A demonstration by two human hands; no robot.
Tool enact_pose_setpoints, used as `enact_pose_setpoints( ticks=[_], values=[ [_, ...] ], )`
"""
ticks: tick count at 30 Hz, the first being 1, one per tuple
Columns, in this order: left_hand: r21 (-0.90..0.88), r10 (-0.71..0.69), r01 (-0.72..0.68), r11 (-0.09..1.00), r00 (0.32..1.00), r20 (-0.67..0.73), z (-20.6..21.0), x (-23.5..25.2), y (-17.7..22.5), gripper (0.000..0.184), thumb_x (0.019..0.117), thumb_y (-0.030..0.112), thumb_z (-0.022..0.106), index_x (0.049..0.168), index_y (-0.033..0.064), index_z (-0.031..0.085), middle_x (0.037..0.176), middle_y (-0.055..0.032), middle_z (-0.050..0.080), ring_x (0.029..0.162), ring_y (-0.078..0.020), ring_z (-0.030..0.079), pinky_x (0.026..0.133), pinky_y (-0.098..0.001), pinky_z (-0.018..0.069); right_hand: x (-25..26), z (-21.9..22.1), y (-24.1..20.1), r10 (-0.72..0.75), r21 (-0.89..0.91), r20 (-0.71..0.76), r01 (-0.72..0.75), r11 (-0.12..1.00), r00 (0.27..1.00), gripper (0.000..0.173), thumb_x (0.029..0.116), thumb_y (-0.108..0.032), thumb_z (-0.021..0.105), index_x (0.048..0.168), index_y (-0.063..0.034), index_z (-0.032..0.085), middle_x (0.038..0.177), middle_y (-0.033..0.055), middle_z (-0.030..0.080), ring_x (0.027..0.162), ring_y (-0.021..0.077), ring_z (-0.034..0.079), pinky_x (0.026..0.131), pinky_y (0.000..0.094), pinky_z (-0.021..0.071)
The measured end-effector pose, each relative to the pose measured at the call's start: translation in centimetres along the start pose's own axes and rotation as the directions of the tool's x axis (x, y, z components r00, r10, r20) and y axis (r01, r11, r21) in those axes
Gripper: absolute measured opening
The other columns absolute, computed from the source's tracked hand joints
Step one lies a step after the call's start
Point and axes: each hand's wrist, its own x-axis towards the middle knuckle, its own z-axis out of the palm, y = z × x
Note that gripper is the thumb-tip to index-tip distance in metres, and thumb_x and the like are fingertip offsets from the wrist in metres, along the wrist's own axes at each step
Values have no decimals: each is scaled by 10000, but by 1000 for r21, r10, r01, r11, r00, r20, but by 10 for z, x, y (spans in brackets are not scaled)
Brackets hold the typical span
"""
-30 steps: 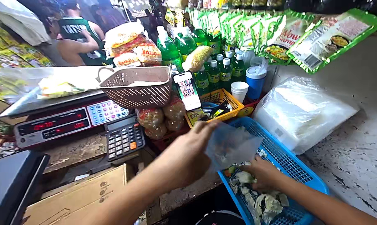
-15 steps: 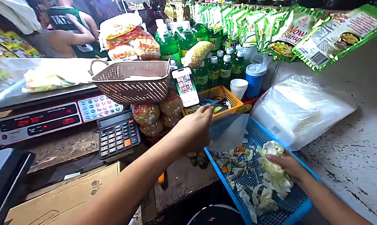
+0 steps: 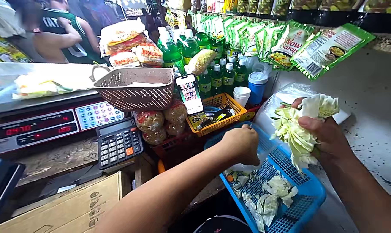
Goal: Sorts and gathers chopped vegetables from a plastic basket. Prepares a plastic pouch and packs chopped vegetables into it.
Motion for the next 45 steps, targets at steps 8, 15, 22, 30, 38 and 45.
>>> enact_pose_setpoints(
  ticks=[8,15,22,30,38,45],
  values=[
    [-309,149,-184,933,980,-134,4,-4,-11,663,789,220,883,1344,12,586,1312,-192,593,1198,-307,585,977,-498,494,19,32,22,-616,-464,109,588,662,780,481,827,-396,809,1200,-147,636,1271,31,593,1222,121,570,999,309,522],
    [-651,174,-157,743,984,-39,1,3,-41,390,784,21,847,1104,-7,626,813,-60,685,654,-63,622,605,-219,510,-1,38,50,-496,-466,322,591,658,806,488,843,-419,801,1235,-213,596,1312,52,513,1237,98,530,987,245,506],
    [-506,145,-149,850,988,-48,-4,10,-46,521,770,78,878,1179,-15,568,839,-94,653,661,-115,621,599,-263,522,-5,22,58,-235,-397,487,453,798,841,494,877,-421,756,1204,-72,633,1213,77,630,1111,66,616,928,234,550],
    [-338,187,-165,927,982,34,-13,9,-37,609,770,45,875,1286,-27,558,941,-152,666,763,-204,657,674,-356,558,11,17,14,423,-694,573,140,707,702,468,900,-365,727,1304,-151,627,1161,29,689,1054,70,648,944,319,535],
    [-136,169,-163,977,985,34,-36,-3,-15,658,756,144,910,1301,-24,580,1099,-174,665,913,-263,694,756,-398,595,39,32,-30,642,-837,542,276,473,542,582,824,-351,853,1339,-218,617,1116,24,683,1041,137,642,917,388,525],
    [-186,207,-198,962,978,27,-36,-10,-21,537,777,64,879,1238,-2,612,1071,-161,649,859,-232,678,716,-366,592,48,46,-24,580,-828,560,390,402,592,229,936,-195,752,1139,-96,718,983,71,724,901,206,697,834,417,565]
  ],
)
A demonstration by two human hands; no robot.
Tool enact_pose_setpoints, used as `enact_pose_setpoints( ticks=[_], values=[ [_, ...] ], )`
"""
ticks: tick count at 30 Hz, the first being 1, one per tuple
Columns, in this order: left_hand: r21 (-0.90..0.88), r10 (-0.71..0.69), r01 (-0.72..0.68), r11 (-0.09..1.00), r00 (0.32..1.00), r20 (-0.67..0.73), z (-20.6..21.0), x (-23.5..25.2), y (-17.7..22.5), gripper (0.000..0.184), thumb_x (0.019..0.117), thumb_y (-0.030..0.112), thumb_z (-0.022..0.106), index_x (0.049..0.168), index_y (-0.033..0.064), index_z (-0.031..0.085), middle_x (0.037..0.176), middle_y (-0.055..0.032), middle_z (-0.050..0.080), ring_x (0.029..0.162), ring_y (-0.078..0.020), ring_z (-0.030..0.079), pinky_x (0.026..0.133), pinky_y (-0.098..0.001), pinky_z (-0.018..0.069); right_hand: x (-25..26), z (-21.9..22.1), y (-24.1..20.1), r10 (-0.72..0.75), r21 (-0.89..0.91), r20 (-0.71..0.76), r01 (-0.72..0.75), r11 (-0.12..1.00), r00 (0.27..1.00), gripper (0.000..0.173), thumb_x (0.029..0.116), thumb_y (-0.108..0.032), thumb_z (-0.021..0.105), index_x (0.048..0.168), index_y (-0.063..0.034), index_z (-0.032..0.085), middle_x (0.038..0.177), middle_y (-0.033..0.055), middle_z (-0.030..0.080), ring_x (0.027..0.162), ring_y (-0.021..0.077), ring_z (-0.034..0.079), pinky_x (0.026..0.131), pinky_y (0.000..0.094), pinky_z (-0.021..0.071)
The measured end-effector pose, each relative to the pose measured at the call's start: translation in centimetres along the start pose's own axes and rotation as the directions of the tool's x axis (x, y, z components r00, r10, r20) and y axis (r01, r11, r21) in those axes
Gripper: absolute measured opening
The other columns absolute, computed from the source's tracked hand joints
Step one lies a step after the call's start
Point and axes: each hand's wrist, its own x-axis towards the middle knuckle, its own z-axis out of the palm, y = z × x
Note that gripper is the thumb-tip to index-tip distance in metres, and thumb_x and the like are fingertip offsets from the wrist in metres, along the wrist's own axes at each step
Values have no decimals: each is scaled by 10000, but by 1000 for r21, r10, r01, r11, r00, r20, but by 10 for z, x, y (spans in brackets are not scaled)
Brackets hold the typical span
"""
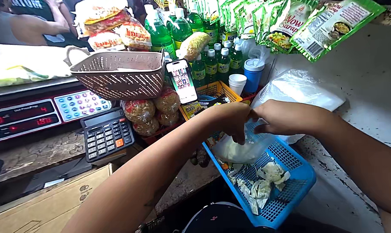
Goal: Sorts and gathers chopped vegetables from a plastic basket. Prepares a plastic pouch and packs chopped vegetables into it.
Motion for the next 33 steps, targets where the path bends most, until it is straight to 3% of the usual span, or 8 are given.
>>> enact_pose_setpoints(
  ticks=[3,7,14,18,22,25,28,33],
  values=[
    [-148,-3,-7,989,998,-69,4,-2,-14,391,763,47,881,1052,-35,631,876,-135,650,705,-198,657,616,-329,562,0,7,10,-302,135,-271,347,928,914,66,923,-65,692,978,-84,722,957,12,696,858,62,680,757,235,594],
    [-284,-54,26,958,995,-88,-2,-7,-30,529,805,-5,826,1280,6,596,1037,-157,689,761,-199,682,679,-345,584,-7,10,20,-320,42,-444,376,925,837,209,1019,-245,578,1100,-119,723,1063,-5,694,943,60,675,808,238,596],
    [-100,-97,76,992,970,-225,-14,-17,-25,429,909,-7,690,1329,52,620,1246,-154,653,893,-211,708,803,-412,600,-35,28,24,-398,-380,-531,210,901,748,201,962,-265,591,875,-187,754,835,-22,688,1003,276,627,903,560,394],
    [88,-150,171,981,967,-208,-14,-20,-29,628,834,65,800,1406,25,545,1349,-197,572,1197,-329,594,972,-515,504,-50,46,38,-226,-121,-774,211,970,591,364,982,-358,647,1211,-79,697,1283,169,577,1201,266,564,979,397,507],
    [-94,-227,212,973,955,-192,-4,-15,-57,586,840,36,790,1374,3,551,1213,-183,638,962,-254,691,830,-440,591,-71,112,74,220,279,-159,-170,945,962,927,728,-522,881,1460,-108,491,1439,230,479,1112,376,627,854,561,559],
    [-135,-267,242,961,940,-213,-2,-16,-64,492,893,93,763,1334,1,566,1158,-166,652,783,-204,713,711,-385,623,-72,202,96,330,134,409,-413,901,851,1259,632,-573,928,1635,-232,248,1577,285,336,1255,549,514,969,718,452],
    [168,-275,318,933,932,-238,-2,-15,-58,471,983,311,652,1363,39,591,1324,-159,613,1149,-296,635,937,-524,516,-70,239,77,362,105,443,-449,887,820,1269,602,-687,882,1630,-344,221,1606,322,238,1306,607,417,959,732,442],
    [299,-303,384,873,910,-284,-6,2,-47,457,1032,485,533,1129,77,714,1068,-151,700,1027,-353,666,828,-603,500,-44,247,29,165,138,422,-243,960,891,905,716,-510,895,1505,-354,480,1653,255,179,1362,601,349,893,704,499]
  ],
)
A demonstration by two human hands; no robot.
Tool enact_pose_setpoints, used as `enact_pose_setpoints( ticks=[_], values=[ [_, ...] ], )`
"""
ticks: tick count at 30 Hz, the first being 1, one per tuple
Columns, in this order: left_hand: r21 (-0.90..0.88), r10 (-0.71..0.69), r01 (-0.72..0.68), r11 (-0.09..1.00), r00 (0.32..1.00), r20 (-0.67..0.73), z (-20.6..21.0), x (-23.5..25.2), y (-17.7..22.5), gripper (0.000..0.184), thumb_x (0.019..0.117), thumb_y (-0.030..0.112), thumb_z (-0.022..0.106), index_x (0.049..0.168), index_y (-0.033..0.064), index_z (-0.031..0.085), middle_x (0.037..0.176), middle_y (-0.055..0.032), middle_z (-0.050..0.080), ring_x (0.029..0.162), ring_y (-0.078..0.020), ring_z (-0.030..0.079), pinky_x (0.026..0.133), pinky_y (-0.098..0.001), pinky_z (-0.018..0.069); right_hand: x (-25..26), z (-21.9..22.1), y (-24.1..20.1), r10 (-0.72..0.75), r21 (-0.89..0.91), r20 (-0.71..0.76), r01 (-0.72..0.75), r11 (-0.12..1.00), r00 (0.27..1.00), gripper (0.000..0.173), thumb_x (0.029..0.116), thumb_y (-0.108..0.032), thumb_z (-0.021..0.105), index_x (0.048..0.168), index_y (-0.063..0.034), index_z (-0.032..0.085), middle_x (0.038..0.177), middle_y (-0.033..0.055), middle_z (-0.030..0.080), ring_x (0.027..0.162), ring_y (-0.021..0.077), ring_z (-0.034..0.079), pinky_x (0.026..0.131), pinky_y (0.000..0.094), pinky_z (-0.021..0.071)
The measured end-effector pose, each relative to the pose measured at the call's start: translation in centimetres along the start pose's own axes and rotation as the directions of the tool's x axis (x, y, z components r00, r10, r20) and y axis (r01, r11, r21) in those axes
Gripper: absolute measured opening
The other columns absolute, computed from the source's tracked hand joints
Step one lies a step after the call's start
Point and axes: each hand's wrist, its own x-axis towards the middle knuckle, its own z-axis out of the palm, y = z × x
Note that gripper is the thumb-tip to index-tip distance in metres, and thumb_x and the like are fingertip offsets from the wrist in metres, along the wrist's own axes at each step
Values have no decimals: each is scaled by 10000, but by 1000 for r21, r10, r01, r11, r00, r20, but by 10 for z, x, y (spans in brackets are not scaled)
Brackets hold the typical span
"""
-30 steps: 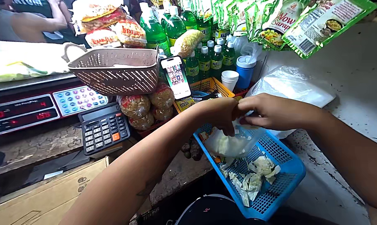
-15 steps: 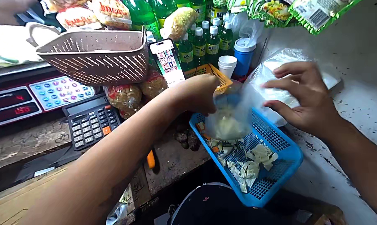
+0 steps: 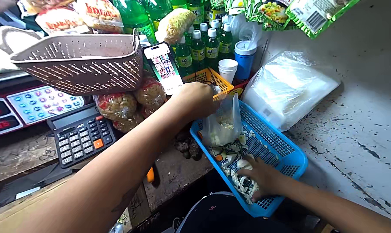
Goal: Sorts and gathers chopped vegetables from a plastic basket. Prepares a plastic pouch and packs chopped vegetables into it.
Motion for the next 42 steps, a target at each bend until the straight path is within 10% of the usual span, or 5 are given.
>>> enact_pose_setpoints(
  ticks=[10,20,24,30,42],
  values=[
    [-226,323,-274,935,920,221,-8,6,8,639,930,-24,646,1514,190,502,1491,-87,537,1247,-258,605,986,-472,514,-16,-44,49,-58,493,-420,281,824,905,418,808,-235,822,1176,-72,706,1404,227,506,1250,320,541,993,488,503],
    [-464,364,-266,845,921,135,-10,-3,64,632,880,49,743,1443,-68,478,994,-203,690,754,-239,682,679,-384,579,-103,-170,-21,-96,188,-967,913,362,238,302,913,-454,731,1157,-297,648,1215,-83,653,1027,99,677,815,282,615],
    [-535,328,-177,826,922,203,-6,-2,67,485,891,38,753,1318,-56,544,937,-161,680,689,-165,660,640,-303,558,-68,-168,-46,96,314,-949,904,292,299,199,1003,-321,634,1188,-287,572,1034,-94,655,852,40,664,712,230,596],
    [-630,394,-188,754,897,203,4,8,47,508,874,28,768,1322,-24,533,993,-152,683,733,-174,677,659,-327,574,-53,-160,-39,-134,-30,-971,456,889,198,273,829,-292,723,1078,-208,648,1375,116,418,1153,163,546,808,301,560],
    [-494,371,-197,847,884,284,-3,9,49,791,888,66,774,1551,10,348,1145,-208,660,857,-228,676,719,-361,563,-92,-201,-27,-255,-303,-704,45,952,663,124,942,-210,692,1016,-160,778,1015,36,711,1033,298,627,849,505,518]
  ],
)
